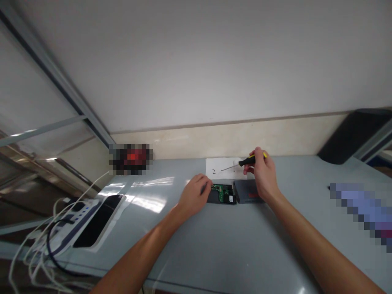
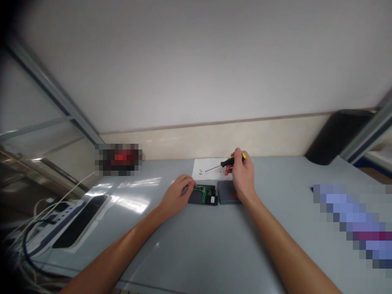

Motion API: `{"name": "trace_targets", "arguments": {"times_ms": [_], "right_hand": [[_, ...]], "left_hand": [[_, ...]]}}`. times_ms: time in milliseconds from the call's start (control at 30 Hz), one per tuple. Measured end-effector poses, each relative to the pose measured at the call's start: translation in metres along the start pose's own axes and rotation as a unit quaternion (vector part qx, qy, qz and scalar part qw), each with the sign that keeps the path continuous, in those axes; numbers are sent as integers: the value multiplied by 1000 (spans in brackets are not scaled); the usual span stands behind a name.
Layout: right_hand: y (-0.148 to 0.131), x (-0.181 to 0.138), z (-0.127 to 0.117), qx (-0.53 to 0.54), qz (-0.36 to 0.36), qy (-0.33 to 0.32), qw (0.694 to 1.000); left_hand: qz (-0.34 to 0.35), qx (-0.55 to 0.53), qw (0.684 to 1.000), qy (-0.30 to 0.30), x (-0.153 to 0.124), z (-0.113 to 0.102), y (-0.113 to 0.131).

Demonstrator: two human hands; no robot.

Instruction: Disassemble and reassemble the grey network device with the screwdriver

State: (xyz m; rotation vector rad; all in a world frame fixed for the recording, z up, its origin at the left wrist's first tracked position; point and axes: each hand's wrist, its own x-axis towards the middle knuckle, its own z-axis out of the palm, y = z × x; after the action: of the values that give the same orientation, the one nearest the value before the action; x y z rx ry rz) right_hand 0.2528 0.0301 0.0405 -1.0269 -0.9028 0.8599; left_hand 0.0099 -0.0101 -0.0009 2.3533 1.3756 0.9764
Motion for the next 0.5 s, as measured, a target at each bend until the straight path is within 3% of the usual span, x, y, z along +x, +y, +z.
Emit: {"name": "trace_targets", "arguments": {"times_ms": [267,500], "right_hand": [[-7,-18,6,-115,-74,-53,989],[2,-21,6,-139,-95,-114,979]], "left_hand": [[25,-1,999,-38,2,-2,-5],[8,-20,1000,-3,1,3,-9]]}}
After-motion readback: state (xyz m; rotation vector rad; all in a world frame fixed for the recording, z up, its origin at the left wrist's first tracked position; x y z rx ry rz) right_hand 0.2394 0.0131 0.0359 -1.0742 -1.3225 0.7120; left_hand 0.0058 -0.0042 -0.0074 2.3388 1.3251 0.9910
